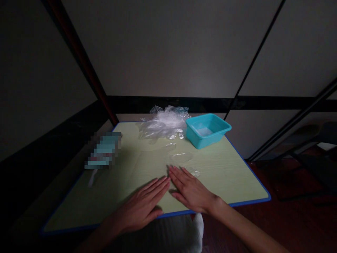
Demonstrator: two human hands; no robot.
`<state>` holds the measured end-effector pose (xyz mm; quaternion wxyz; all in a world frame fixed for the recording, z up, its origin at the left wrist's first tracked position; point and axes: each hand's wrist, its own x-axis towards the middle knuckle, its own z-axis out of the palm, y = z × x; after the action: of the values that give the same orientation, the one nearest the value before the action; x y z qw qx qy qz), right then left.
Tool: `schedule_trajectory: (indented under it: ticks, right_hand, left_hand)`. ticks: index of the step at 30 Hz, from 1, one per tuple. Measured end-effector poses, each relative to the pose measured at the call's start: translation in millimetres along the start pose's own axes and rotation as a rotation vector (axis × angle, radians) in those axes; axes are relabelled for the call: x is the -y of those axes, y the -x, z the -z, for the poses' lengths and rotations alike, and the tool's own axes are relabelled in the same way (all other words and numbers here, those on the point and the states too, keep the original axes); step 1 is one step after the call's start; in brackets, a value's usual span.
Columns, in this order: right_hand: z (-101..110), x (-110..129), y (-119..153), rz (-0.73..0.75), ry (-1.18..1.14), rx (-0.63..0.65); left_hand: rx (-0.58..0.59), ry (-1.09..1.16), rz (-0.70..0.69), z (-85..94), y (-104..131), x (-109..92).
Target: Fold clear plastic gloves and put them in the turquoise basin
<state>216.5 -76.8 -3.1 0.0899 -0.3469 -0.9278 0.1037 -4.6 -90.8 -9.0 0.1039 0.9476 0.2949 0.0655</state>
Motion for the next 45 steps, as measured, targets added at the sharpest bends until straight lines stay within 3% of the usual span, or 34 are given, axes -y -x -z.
schedule_trajectory:
  ticks: [5, 15, 25, 30, 36, 45]
  right_hand:
    - [-7.0, -7.2, 4.8, -0.001, 0.023, 0.055]
    - [-10.9, -10.7, 7.0, 0.001, 0.051, 0.034]
    - [-7.6, -10.4, 5.8, -0.005, 0.011, 0.077]
    - [-4.1, -16.8, 7.6, 0.020, -0.009, 0.110]
    - [1.1, -22.7, 12.6, 0.058, -0.028, 0.103]
    - [-0.4, -31.8, 21.6, -0.002, 0.017, 0.070]
  left_hand:
    - [0.056, 0.000, -0.003, -0.8, 0.8, 5.2]
    - [0.063, 0.027, 0.032, -0.1, -0.5, 2.9]
    - [0.029, 0.072, 0.065, 5.6, 5.3, 3.5]
    - [-0.025, 0.041, 0.118, 12.7, 13.0, 17.4]
    - [-0.034, -0.110, 0.191, 2.4, 21.9, 37.9]
    - [-0.076, -0.202, 0.212, -6.3, 32.0, 29.6]
